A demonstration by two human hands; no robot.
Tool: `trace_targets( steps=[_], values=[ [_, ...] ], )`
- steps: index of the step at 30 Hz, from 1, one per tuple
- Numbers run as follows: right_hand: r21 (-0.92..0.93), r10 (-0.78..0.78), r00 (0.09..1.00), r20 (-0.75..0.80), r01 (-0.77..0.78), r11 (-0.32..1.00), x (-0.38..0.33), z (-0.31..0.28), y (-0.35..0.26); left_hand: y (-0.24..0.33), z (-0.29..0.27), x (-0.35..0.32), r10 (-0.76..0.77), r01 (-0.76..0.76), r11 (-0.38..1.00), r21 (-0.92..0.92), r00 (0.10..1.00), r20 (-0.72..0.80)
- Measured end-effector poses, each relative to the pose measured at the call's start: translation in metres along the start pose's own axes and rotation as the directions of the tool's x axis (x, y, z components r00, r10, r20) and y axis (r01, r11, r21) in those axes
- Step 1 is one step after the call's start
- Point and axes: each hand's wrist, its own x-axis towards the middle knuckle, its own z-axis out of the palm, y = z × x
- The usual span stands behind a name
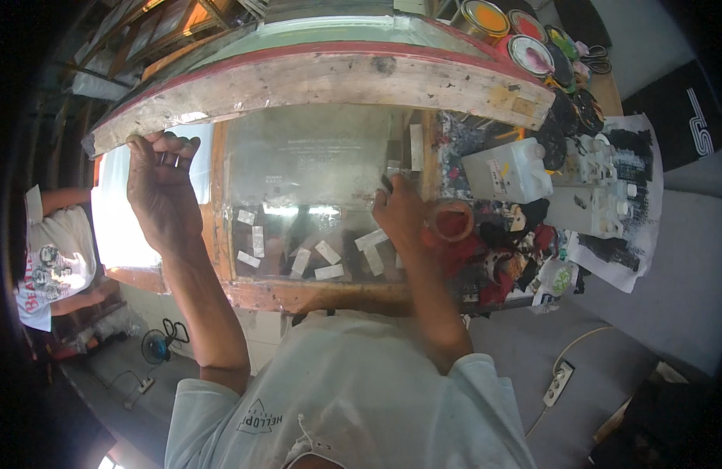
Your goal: The person prepares a screen printing frame by applying a cleaning solution from a bottle, spreading it across the mesh with a small cloth, and then wiping the surface clean.
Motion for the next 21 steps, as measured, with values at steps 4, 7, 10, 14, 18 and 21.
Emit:
trace_targets(
  steps=[4,7,10,14,18,21],
  values=[
    [-0.093,-0.050,0.994,0.097,0.059,0.994,-0.001,-0.004,-0.007,0.000,0.007,0.000,0.019,-0.020,1.000,-0.008,0.999,-0.050],
    [-0.097,-0.016,0.987,0.162,0.032,0.995,0.001,0.001,-0.004,0.000,0.010,0.000,0.015,-0.016,1.000,-0.012,0.999,-0.047],
    [-0.099,-0.010,0.974,0.228,0.034,0.994,0.005,-0.011,-0.012,-0.001,0.006,0.001,-0.001,0.000,1.000,-0.015,0.998,-0.060],
    [0.081,-0.142,0.978,0.152,0.131,0.988,-0.008,-0.019,0.002,0.001,0.003,0.000,-0.011,0.010,1.000,-0.018,0.998,-0.067],
    [0.205,-0.113,0.986,0.124,0.086,0.975,-0.019,-0.023,0.004,-0.001,0.003,-0.001,-0.013,0.012,1.000,-0.016,0.997,-0.079],
    [0.216,-0.163,0.977,0.134,0.132,0.967,-0.024,-0.025,0.004,-0.002,0.001,-0.003,-0.017,0.015,0.999,-0.028,0.998,-0.068]
  ],
)
